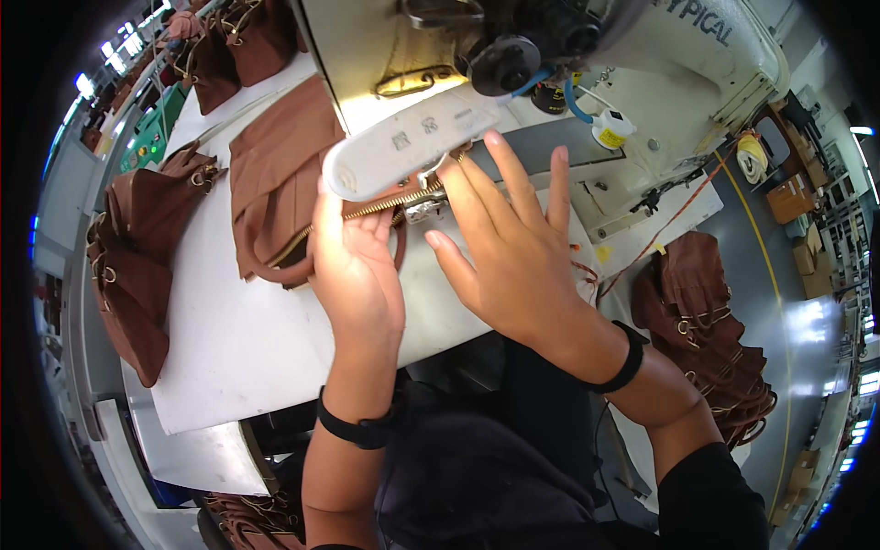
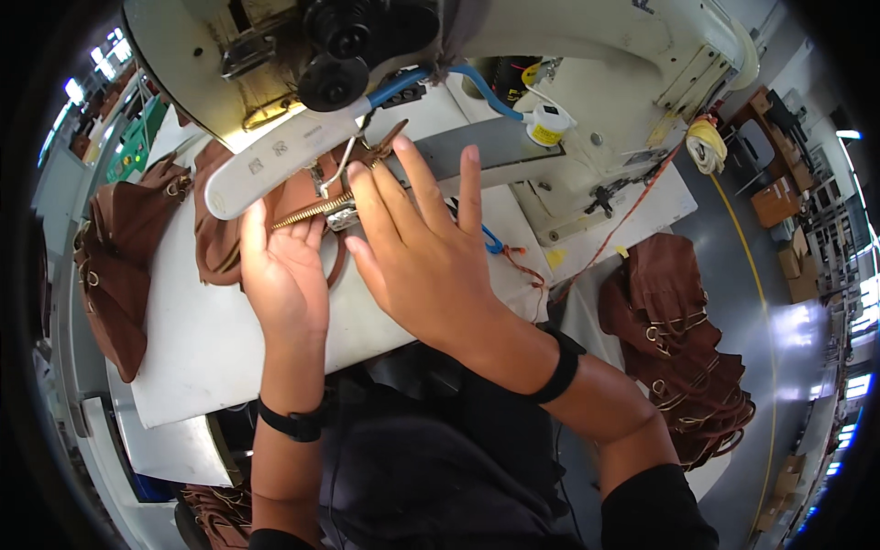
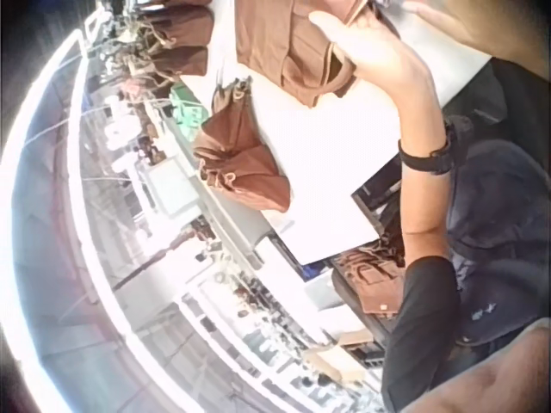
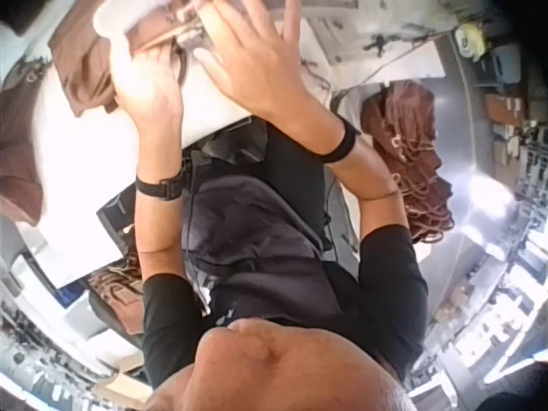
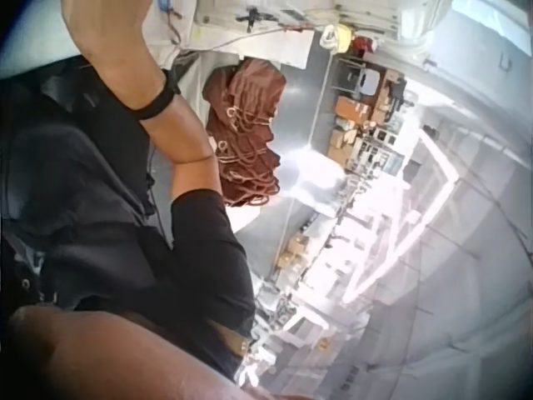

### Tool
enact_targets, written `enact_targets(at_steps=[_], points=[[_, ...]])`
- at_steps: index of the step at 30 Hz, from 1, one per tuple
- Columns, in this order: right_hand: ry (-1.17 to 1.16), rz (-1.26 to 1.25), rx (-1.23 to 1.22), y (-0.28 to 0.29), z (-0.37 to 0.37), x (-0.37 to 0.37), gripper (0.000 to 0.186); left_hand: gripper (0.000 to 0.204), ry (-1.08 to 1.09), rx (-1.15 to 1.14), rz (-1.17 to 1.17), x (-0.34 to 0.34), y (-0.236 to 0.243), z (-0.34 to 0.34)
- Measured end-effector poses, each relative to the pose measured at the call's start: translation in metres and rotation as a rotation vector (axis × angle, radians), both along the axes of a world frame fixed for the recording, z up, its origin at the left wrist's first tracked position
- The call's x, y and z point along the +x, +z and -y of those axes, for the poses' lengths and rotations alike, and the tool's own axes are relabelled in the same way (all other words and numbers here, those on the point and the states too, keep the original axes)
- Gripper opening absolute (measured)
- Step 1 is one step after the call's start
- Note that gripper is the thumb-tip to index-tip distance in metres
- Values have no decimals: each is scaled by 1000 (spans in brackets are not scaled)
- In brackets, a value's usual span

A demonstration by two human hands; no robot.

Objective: The person uses an industrial sewing machine to stitch a zipper onto a brown leather bag. They guide the bag under the needle, sew along the zipper line, and trim excess thread with scissors. The person then inspects the finished bag and places it on a pile of completed items before starting on another bag.

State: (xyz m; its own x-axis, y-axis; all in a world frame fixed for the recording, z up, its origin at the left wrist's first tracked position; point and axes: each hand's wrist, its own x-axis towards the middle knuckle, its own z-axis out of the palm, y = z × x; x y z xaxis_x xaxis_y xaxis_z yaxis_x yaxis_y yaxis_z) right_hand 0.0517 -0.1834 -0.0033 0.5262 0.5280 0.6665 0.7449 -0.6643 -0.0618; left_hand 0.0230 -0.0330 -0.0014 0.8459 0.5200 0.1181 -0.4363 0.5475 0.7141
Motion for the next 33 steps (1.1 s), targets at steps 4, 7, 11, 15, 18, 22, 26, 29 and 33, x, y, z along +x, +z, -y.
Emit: enact_targets(at_steps=[4,7,11,15,18,22,26,29,33], points=[[-23,-7,-80,0,5,-6,58,45,20,-71,18,-5,-9,-1],[-49,47,-118,6,-3,-9,58,36,19,-144,-9,-8,-27,-10],[38,113,-89,5,4,0,48,25,90,-151,-87,3,-43,2],[125,14,50,-7,13,26,33,29,84,-137,19,10,-46,15],[186,-52,127,-14,18,47,30,21,201,-45,205,8,-24,31],[233,-191,136,-6,6,54,31,47,-30,62,-71,22,-45,13],[152,-219,150,-20,17,78,36,64,-14,33,-58,52,-57,29],[211,-244,201,-8,6,88,37,79,92,18,-81,71,-66,43],[190,-130,70,6,13,118,41,86,-11,-49,32,81,-77,46]])
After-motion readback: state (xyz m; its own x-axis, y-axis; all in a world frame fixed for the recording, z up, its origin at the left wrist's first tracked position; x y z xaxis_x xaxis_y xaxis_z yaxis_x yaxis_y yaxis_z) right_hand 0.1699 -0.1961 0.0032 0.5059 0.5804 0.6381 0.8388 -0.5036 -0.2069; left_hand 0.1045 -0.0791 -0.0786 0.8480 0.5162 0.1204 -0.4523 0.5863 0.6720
